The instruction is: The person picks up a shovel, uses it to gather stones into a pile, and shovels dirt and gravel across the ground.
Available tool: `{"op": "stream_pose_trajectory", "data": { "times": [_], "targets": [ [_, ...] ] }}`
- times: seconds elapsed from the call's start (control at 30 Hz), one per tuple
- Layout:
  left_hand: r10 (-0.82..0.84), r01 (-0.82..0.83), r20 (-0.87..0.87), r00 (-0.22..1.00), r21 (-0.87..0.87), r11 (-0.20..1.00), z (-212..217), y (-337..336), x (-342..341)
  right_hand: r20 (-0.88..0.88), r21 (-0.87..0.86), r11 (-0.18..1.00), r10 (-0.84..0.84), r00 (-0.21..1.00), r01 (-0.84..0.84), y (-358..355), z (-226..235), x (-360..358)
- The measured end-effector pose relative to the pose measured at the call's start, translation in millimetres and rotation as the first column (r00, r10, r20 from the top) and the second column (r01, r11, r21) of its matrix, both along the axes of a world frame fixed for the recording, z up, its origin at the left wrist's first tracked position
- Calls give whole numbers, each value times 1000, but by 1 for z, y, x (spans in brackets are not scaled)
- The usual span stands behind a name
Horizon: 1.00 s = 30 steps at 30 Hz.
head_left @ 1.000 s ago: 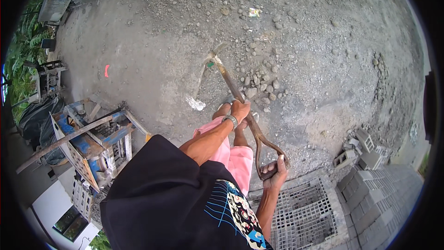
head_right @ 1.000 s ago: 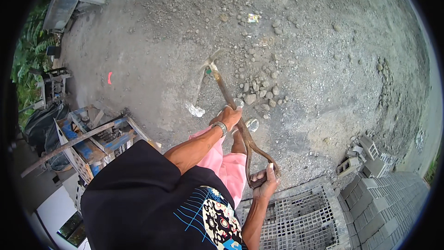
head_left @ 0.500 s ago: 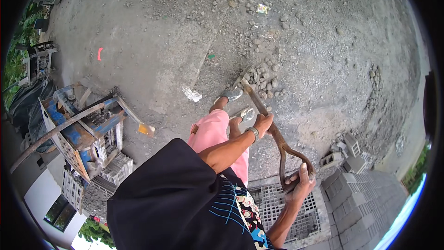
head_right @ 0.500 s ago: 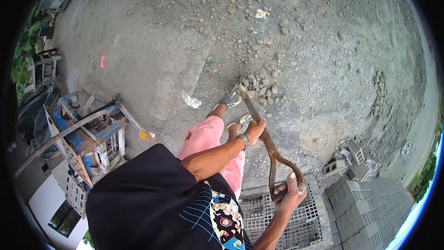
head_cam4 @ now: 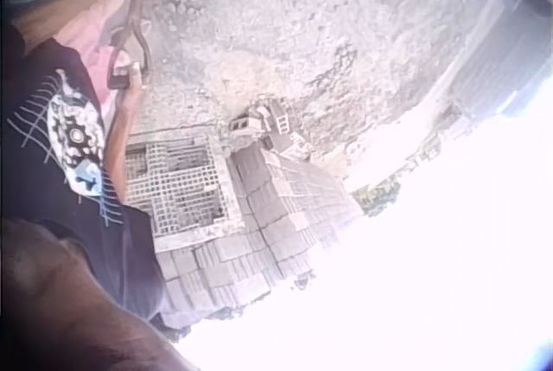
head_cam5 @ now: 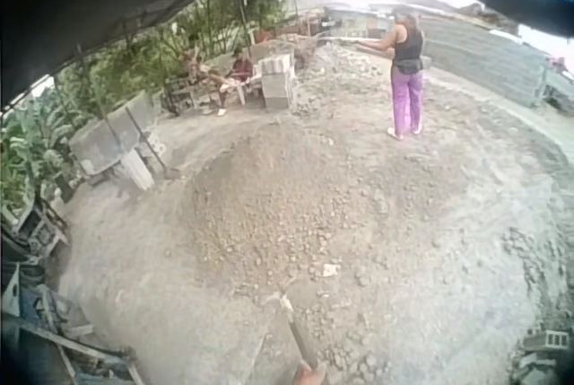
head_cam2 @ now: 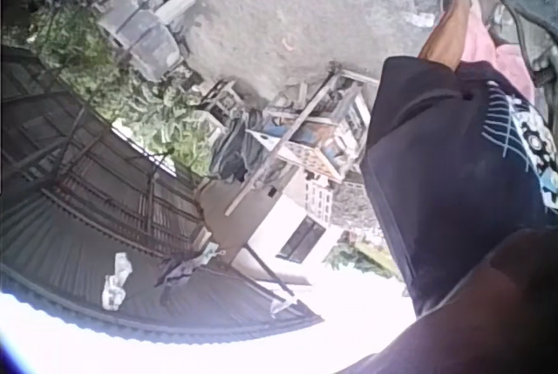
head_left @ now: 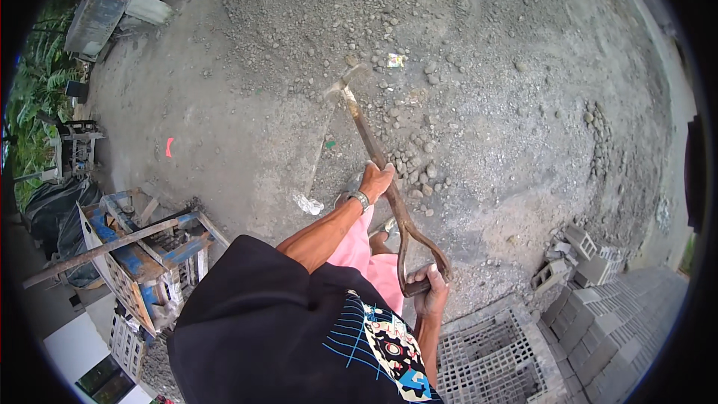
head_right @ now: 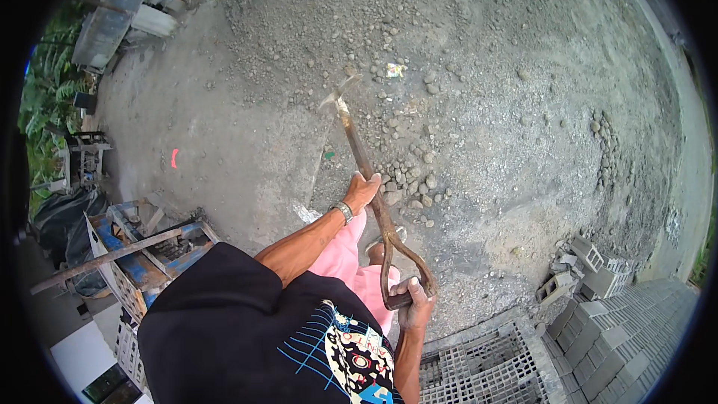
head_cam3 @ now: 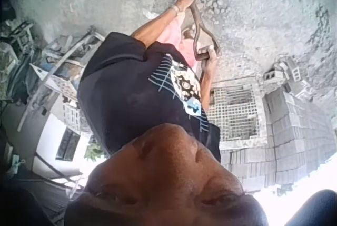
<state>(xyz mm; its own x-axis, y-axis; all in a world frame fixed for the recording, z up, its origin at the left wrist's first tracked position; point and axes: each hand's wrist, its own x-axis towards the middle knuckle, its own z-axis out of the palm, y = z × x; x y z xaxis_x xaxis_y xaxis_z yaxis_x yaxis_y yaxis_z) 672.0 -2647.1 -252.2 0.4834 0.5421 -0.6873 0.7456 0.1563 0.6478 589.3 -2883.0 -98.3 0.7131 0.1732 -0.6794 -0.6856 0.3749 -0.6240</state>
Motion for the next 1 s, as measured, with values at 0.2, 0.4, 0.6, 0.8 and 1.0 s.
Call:
{"op": "stream_pose_trajectory", "data": {
  "times": [0.2,0.4,0.6,0.8,1.0],
  "targets": [
    [-32,61,-105,994,282,957,-82,93,83,-98,196,974,-97,990,115,83,-32,92],
    [83,-90,-163,983,-36,995,-139,193,195,-364,101,946,-254,896,309,205,-78,211],
    [-173,133,-162,972,-233,963,-100,96,223,-356,-130,941,-340,871,314,157,-2,244],
    [-161,45,-209,965,-468,883,-28,57,263,-116,-243,938,-283,952,249,135,47,256],
    [-258,244,-132,957,-109,964,-62,129,345,-97,26,920,-388,917,392,182,-21,302]
  ]
}}
